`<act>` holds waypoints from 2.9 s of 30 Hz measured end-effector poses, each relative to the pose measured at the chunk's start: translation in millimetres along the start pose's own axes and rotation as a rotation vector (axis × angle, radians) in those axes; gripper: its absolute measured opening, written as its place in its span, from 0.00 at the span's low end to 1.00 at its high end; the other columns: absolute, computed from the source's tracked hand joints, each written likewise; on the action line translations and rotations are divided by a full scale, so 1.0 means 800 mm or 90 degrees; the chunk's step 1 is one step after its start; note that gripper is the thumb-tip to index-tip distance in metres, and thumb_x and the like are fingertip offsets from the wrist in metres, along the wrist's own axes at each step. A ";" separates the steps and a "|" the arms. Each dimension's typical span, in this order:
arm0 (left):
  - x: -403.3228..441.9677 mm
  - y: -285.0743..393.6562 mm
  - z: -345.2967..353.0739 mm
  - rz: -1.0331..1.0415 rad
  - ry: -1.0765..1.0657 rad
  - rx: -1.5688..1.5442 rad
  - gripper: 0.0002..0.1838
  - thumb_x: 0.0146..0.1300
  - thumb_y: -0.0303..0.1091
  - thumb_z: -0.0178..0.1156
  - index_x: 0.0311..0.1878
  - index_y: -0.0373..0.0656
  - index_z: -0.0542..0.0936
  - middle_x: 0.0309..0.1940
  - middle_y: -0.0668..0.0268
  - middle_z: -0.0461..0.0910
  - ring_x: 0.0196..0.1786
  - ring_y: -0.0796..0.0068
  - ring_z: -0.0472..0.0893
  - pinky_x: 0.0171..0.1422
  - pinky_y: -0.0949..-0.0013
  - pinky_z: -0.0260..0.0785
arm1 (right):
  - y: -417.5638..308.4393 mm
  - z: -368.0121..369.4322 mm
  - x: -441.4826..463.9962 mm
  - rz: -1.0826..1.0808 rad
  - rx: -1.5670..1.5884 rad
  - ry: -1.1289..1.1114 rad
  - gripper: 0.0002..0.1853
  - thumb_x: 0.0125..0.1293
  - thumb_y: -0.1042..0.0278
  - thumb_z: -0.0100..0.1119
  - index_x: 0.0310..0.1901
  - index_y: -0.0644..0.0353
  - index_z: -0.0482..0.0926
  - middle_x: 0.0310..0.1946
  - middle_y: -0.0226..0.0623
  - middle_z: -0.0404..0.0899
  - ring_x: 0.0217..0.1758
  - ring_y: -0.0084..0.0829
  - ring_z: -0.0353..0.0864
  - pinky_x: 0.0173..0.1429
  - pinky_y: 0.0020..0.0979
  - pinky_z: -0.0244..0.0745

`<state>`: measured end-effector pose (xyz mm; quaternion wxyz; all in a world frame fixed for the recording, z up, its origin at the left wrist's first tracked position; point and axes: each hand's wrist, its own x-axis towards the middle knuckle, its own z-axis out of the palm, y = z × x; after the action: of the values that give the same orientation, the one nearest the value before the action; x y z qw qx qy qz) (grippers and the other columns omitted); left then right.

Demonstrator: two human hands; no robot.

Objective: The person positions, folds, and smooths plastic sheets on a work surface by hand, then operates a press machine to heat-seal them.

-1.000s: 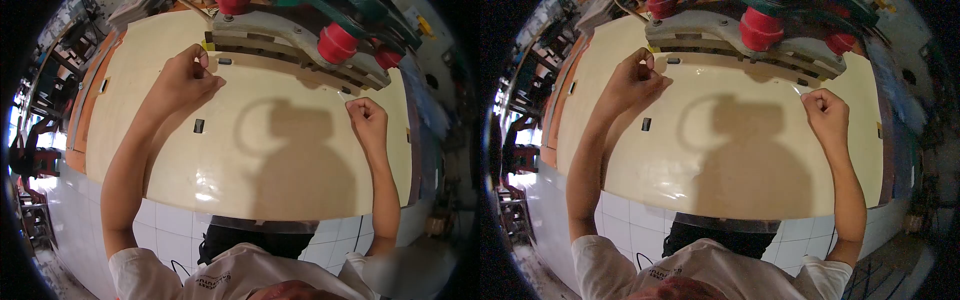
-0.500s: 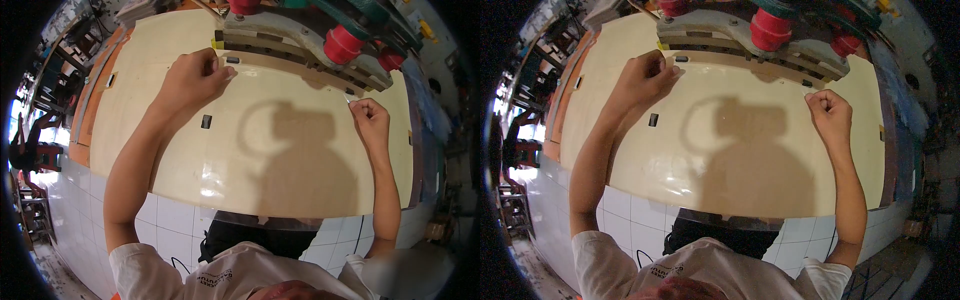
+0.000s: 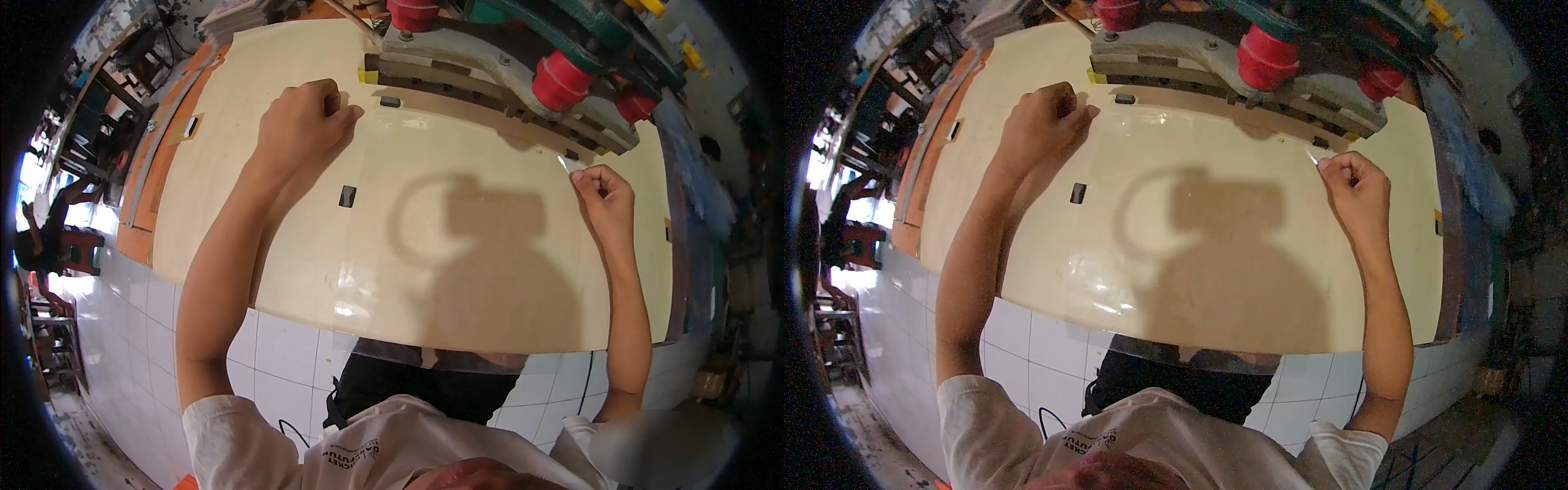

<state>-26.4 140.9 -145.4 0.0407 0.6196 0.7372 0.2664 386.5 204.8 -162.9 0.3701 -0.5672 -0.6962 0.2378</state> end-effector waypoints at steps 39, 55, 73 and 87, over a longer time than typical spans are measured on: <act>0.003 -0.001 0.007 -0.043 -0.237 -0.523 0.11 0.65 0.33 0.67 0.41 0.33 0.88 0.31 0.66 0.86 0.33 0.83 0.80 0.40 0.76 0.74 | 0.001 -0.046 0.006 0.096 0.279 -0.274 0.06 0.71 0.75 0.65 0.46 0.64 0.81 0.36 0.34 0.85 0.39 0.20 0.84 0.44 0.19 0.76; 0.006 0.004 0.013 -0.004 -0.249 -0.538 0.13 0.68 0.34 0.69 0.48 0.33 0.88 0.35 0.66 0.88 0.37 0.84 0.82 0.44 0.77 0.76 | 0.004 -0.042 0.006 0.091 0.343 -0.270 0.06 0.70 0.75 0.65 0.46 0.65 0.80 0.38 0.35 0.85 0.42 0.24 0.85 0.52 0.25 0.79; 0.019 -0.045 -0.029 0.017 0.038 0.034 0.18 0.71 0.43 0.64 0.38 0.35 0.89 0.24 0.60 0.86 0.29 0.71 0.84 0.39 0.62 0.75 | 0.003 -0.043 0.007 0.088 0.296 -0.262 0.06 0.71 0.72 0.65 0.45 0.64 0.81 0.34 0.35 0.86 0.34 0.14 0.81 0.25 0.14 0.59; -0.002 -0.008 0.008 0.039 -0.207 -0.341 0.21 0.67 0.42 0.66 0.24 0.34 0.82 0.18 0.69 0.77 0.23 0.81 0.71 0.31 0.68 0.69 | 0.002 -0.043 0.008 0.095 0.306 -0.258 0.06 0.71 0.73 0.64 0.45 0.64 0.81 0.35 0.37 0.87 0.32 0.15 0.81 0.24 0.13 0.59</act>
<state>-29.4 141.1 -153.8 0.3121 0.6432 0.6056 0.3495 414.2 208.0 -141.6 0.3292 -0.4541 -0.6360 0.5300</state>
